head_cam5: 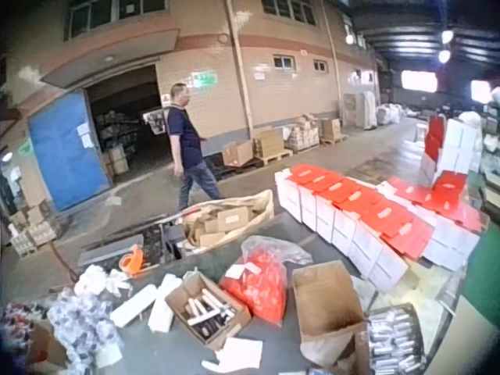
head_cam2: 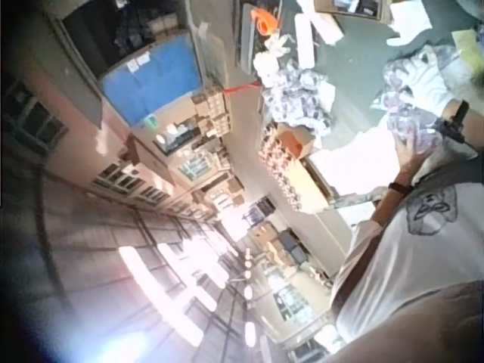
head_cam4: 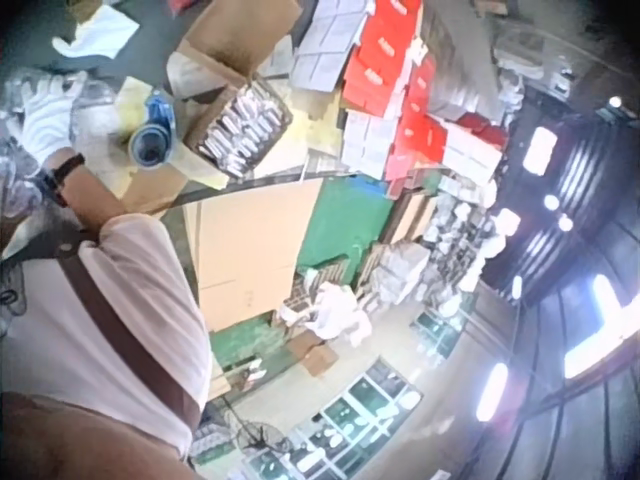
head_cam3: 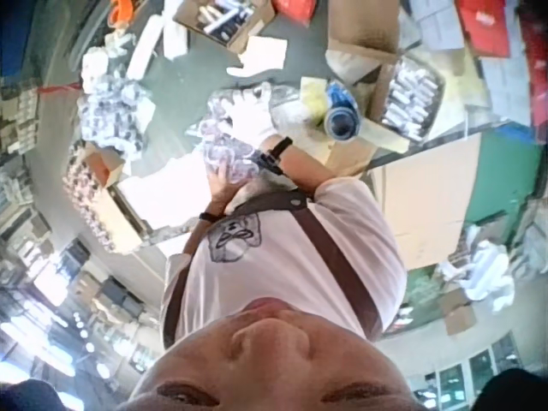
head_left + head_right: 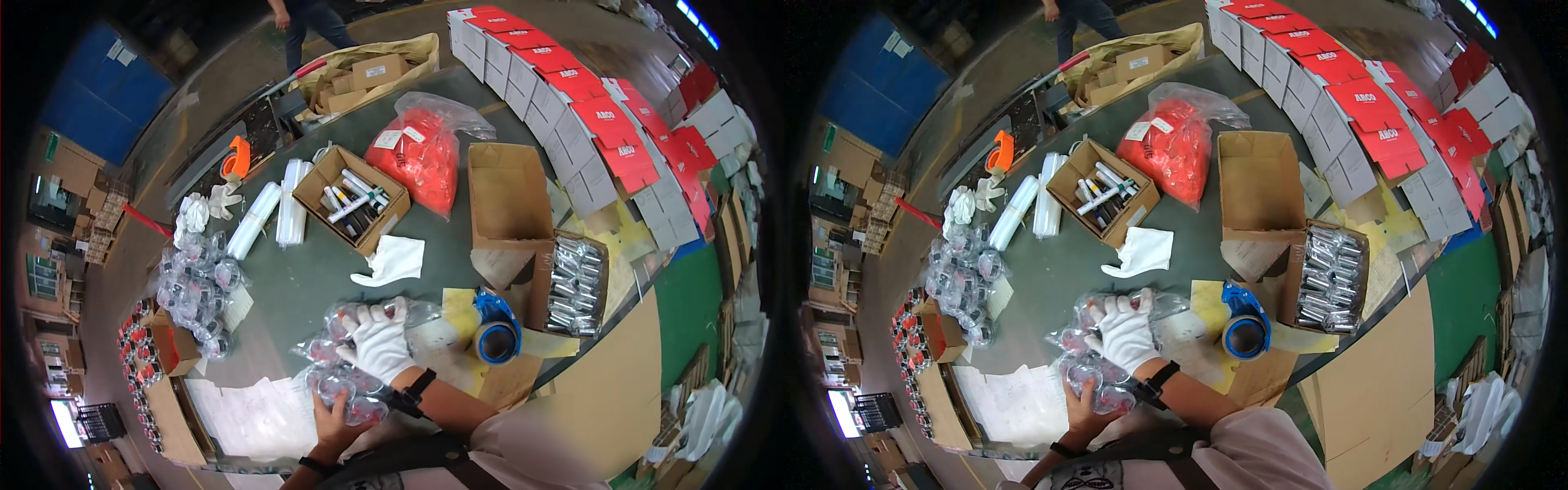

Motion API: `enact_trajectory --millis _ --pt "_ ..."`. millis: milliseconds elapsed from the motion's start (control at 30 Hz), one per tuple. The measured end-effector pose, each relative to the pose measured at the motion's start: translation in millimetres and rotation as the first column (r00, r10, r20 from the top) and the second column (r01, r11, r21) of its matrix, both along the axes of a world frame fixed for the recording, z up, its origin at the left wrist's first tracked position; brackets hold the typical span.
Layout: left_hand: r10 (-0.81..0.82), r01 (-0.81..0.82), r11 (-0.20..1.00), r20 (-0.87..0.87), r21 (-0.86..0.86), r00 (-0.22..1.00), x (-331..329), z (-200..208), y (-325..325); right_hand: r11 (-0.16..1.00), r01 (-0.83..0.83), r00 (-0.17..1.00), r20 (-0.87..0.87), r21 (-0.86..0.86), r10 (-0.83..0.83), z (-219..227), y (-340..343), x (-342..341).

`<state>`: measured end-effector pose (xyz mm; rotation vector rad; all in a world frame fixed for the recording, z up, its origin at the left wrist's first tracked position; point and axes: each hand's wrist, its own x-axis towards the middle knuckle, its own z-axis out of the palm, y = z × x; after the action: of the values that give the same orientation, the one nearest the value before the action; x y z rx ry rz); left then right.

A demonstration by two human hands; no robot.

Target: The person repeatedly picks small red-lidded jars from a table, places each into a clear plastic bag, and sets the bagged jar aside. The person also handles stacks of empty plastic bags and occasionally moves items on the table to continue the packing process.

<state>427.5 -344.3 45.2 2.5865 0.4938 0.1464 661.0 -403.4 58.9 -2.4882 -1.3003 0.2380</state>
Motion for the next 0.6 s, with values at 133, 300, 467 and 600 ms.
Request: enact_trajectory --millis 133,300,467,600 --pt "0.025 -0.025 1.0 -0.021 0.014 0.999 -18 -9 -1 0.993 -0.071 0.995 -0.063 0.097 0.078 -5 3 -4" --pt "-0.023 0.012 0.99 0.079 0.138 0.997 -48 7 13 0.924 0.068 0.997 -0.002 0.377 -0.073 0 -48 37" --pt "0.058 -0.054 0.993 0.039 -0.104 0.998 -20 -10 35 0.872 0.052 0.964 -0.252 0.486 0.083 -35 -38 28" --pt "0.057 -0.058 0.998 -0.017 -0.03 0.998 -7 10 57 0.861 0.196 0.855 -0.512 0.47 0.085 -27 -52 9"
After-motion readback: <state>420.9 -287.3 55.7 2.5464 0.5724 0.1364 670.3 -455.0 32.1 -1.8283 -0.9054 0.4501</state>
